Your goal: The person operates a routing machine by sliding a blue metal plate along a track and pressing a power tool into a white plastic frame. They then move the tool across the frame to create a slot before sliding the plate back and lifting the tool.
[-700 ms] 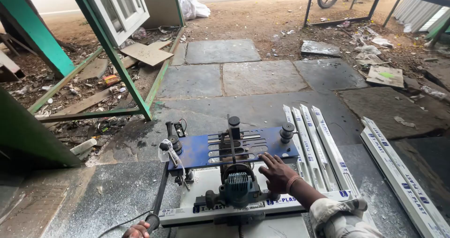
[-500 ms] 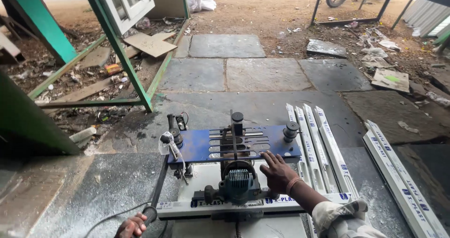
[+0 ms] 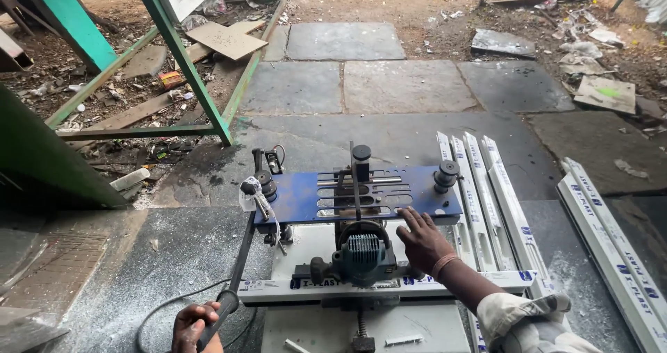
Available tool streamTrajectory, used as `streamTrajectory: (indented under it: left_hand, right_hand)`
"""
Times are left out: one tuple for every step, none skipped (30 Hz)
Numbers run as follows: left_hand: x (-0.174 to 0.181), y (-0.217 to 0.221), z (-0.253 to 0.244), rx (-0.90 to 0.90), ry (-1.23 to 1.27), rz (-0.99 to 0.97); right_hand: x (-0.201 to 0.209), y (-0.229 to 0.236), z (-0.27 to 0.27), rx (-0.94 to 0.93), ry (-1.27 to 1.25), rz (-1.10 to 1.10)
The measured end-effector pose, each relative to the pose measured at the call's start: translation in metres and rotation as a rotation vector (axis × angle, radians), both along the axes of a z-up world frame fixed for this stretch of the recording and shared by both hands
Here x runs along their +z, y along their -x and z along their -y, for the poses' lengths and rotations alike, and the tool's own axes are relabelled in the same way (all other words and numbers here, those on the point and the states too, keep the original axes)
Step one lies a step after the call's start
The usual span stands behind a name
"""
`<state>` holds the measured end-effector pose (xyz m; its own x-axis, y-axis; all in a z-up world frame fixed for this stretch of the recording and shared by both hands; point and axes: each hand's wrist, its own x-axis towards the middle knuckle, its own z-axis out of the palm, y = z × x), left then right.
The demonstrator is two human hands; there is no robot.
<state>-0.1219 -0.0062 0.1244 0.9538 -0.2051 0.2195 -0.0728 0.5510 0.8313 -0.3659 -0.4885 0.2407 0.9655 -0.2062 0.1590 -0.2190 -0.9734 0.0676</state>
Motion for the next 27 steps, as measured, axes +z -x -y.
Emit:
streamTrajectory:
  left_hand:
    - [0.002, 0.0, -0.001, 0.0, -0.005, 0.0]
    - [0.002, 0.004, -0.002, 0.027, 0.024, -0.007]
    - [0.003, 0.007, -0.004, 0.054, 0.054, -0.014]
    - [0.002, 0.003, -0.002, 0.051, 0.055, -0.013]
    - [0.001, -0.002, -0.001, 0.019, 0.056, 0.007]
    - [-0.004, -0.001, -0.002, -0.008, 0.06, 0.022]
    - [0.005, 0.006, 0.003, -0.007, 0.065, 0.018]
    - [0.018, 0.012, 0.004, 0.046, 0.056, -0.016]
    - [0.031, 0.019, 0.006, 0.098, 0.047, -0.05]
    - [0.034, 0.021, 0.007, 0.096, 0.048, -0.053]
    - [0.037, 0.022, 0.008, 0.104, 0.024, -0.054]
    - [0.04, 0.024, 0.009, 0.111, 0.001, -0.058]
    - [0.043, 0.026, 0.012, 0.109, 0.002, -0.062]
    - [0.048, 0.027, 0.011, 0.111, -0.001, -0.069]
    - [0.052, 0.028, 0.01, 0.113, -0.003, -0.076]
    - [0.054, 0.029, 0.01, 0.113, -0.007, -0.076]
    - [0.056, 0.031, 0.011, 0.12, -0.017, -0.085]
    - [0.057, 0.032, 0.011, 0.129, -0.028, -0.093]
    - [0.055, 0.032, 0.009, 0.129, -0.031, -0.093]
    - [0.054, 0.029, 0.01, 0.143, -0.054, -0.118]
    - [0.052, 0.026, 0.011, 0.156, -0.077, -0.143]
    - [0.048, 0.029, 0.009, 0.161, -0.076, -0.15]
    - [0.045, 0.031, 0.006, 0.126, -0.032, -0.104]
    - [0.044, 0.028, 0.005, 0.084, 0.01, -0.054]
    - [0.047, 0.03, 0.004, 0.082, 0.008, -0.056]
    - [0.051, 0.03, 0.004, 0.092, -0.037, -0.076]
    - [0.054, 0.031, 0.004, 0.102, -0.081, -0.096]
  right_hand:
    - [-0.003, -0.003, 0.001, 0.0, -0.005, 0.0]
    - [-0.007, -0.003, 0.002, -0.004, 0.023, 0.018]
    - [-0.011, -0.004, 0.002, -0.008, 0.05, 0.035]
    - [-0.011, -0.005, 0.002, -0.012, 0.052, 0.036]
    - [-0.012, -0.007, 0.002, -0.021, 0.029, 0.03]
    - [-0.014, -0.006, 0.0, -0.025, 0.009, 0.018]
    - [-0.016, -0.006, 0.003, -0.023, 0.013, 0.014]
    - [-0.02, -0.007, 0.004, -0.022, 0.031, 0.032]
    - [-0.023, -0.009, 0.005, -0.021, 0.049, 0.051]
    - [-0.021, -0.008, 0.003, -0.023, 0.05, 0.049]
    - [-0.018, -0.007, 0.002, -0.029, 0.05, 0.039]
    - [-0.015, -0.007, 0.001, -0.035, 0.05, 0.028]
    - [-0.014, -0.006, 0.003, -0.037, 0.051, 0.024]
    - [-0.014, -0.006, 0.001, -0.039, 0.059, 0.033]
    - [-0.015, -0.007, 0.0, -0.041, 0.066, 0.041]
    - [-0.01, -0.007, -0.003, -0.041, 0.063, 0.041]
    - [-0.004, -0.007, -0.005, -0.04, 0.059, 0.036]
    - [0.0, -0.007, -0.008, -0.038, 0.055, 0.032]
    - [0.002, -0.006, -0.008, -0.037, 0.051, 0.032]
    - [0.006, -0.005, -0.007, -0.011, 0.039, 0.056]
    - [0.009, -0.004, -0.006, 0.014, 0.027, 0.08]
    - [0.006, -0.004, -0.004, 0.02, 0.027, 0.073]
    - [0.003, -0.005, -0.003, 0.015, 0.053, 0.067]
    - [0.001, -0.007, -0.001, 0.003, 0.075, 0.065]
    - [0.003, -0.006, -0.003, 0.001, 0.072, 0.063]
    - [0.006, -0.005, -0.002, 0.013, 0.084, 0.041]
    - [0.009, -0.005, -0.002, 0.024, 0.096, 0.019]
